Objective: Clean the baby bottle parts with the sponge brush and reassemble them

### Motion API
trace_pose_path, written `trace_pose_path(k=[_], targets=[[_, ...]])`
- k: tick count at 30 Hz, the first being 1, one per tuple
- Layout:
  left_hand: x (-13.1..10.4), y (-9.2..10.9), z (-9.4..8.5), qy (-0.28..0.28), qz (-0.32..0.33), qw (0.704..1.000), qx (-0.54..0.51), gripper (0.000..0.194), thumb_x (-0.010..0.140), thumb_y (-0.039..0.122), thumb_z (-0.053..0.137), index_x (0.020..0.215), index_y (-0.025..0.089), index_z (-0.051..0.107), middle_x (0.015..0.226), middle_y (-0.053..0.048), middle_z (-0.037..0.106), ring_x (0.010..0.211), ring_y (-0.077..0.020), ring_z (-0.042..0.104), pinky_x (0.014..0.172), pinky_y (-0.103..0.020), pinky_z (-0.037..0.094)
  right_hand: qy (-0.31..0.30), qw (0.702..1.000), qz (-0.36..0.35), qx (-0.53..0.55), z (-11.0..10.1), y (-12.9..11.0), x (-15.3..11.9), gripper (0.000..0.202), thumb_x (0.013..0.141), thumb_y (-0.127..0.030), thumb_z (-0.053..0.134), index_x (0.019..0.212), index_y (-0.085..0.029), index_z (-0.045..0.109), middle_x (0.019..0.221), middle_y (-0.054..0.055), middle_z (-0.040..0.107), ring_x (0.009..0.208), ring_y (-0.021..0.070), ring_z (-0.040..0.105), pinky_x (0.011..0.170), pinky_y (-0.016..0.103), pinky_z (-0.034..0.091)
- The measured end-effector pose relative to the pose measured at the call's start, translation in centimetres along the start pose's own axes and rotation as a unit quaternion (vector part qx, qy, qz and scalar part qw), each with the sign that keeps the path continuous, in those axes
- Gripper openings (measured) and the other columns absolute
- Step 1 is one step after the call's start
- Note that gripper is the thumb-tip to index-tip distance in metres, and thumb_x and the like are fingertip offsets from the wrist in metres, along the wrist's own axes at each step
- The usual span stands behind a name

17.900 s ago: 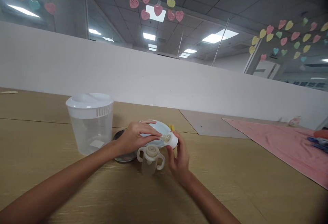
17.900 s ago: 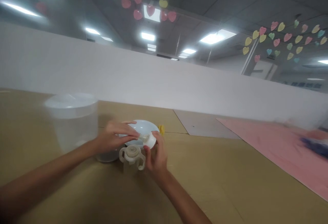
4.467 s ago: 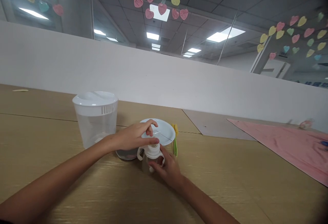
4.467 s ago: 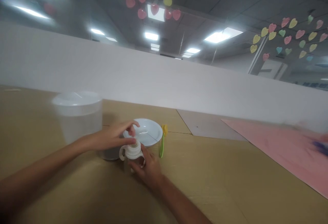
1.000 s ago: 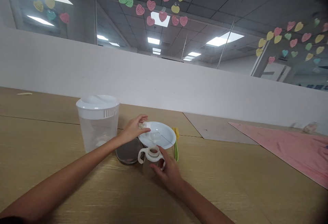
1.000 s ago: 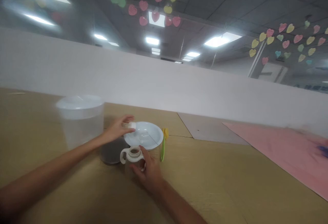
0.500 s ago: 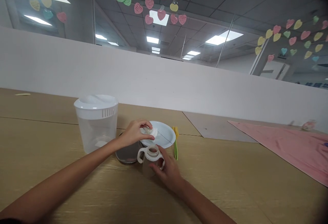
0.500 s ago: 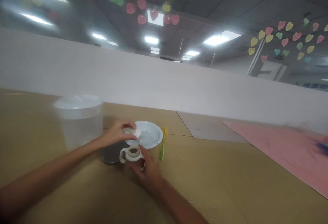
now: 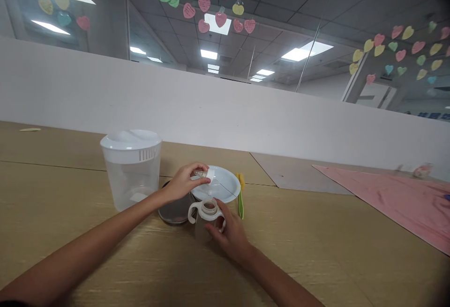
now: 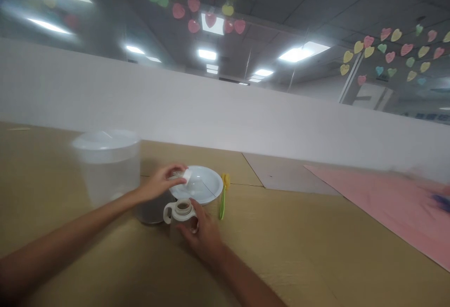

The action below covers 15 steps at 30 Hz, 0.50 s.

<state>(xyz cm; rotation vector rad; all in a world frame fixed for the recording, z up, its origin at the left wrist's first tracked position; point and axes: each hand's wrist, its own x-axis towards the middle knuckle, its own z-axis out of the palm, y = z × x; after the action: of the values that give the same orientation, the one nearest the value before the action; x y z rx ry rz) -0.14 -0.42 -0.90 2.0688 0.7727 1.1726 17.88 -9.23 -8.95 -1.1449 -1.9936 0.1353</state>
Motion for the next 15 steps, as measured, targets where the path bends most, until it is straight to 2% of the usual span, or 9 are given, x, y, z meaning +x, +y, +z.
trace_pose_path(k=[3,5,8,12,15], targets=[[0.17,-0.25,0.07,-0.025,-0.047,0.995,-0.09,0.038,0.075,0.046,0.056,0.101,0.017,0.051,0.111,-0.007,0.056,0.084,-0.0168,0.059,0.073,-0.03,0.049,0.0,1.0,-0.006,-0.002,-0.06,-0.04,0.06,0.054,0.082,-0.042,0.051,0.125,-0.012,0.041,0.066,0.002,0.059,0.054,0.0141,0.053,0.053,0.026,0.046],[0.3,-0.39,0.14,-0.036,-0.077,0.988,-0.126,0.04,0.073,0.044,0.06,0.101,0.017,0.049,0.098,-0.005,0.06,0.075,-0.015,0.06,0.068,-0.028,0.049,0.003,1.0,-0.009,0.0,-0.03,0.0,0.05,0.053,0.082,-0.042,0.05,0.125,-0.012,0.041,0.069,0.003,0.06,0.055,0.0139,0.054,0.054,0.025,0.046],[0.36,-0.45,0.23,-0.036,-0.095,0.988,-0.114,0.045,0.066,0.038,0.068,0.101,0.017,0.049,0.074,0.0,0.059,0.068,-0.0142,0.058,0.062,-0.025,0.047,0.006,1.0,-0.011,0.003,0.05,0.09,-0.02,0.053,0.082,-0.041,0.051,0.126,-0.013,0.04,0.074,0.004,0.061,0.056,0.0132,0.054,0.054,0.025,0.046],[0.22,-0.43,0.21,-0.015,-0.057,0.996,-0.067,0.043,0.06,0.037,0.072,0.092,0.017,0.052,0.077,0.001,0.056,0.067,-0.0119,0.055,0.058,-0.022,0.044,0.006,1.0,-0.009,0.0,0.08,0.14,-0.08,0.053,0.082,-0.041,0.051,0.126,-0.013,0.04,0.074,0.004,0.061,0.055,0.0126,0.053,0.053,0.024,0.045],[0.14,-0.49,0.1,-0.013,-0.014,1.0,0.018,0.037,0.06,0.04,0.072,0.082,0.016,0.054,0.074,0.002,0.055,0.066,-0.0115,0.052,0.06,-0.022,0.042,0.002,1.0,-0.008,-0.005,0.04,0.14,-0.07,0.053,0.082,-0.04,0.051,0.126,-0.013,0.04,0.071,0.003,0.06,0.056,0.0129,0.053,0.054,0.024,0.045]])
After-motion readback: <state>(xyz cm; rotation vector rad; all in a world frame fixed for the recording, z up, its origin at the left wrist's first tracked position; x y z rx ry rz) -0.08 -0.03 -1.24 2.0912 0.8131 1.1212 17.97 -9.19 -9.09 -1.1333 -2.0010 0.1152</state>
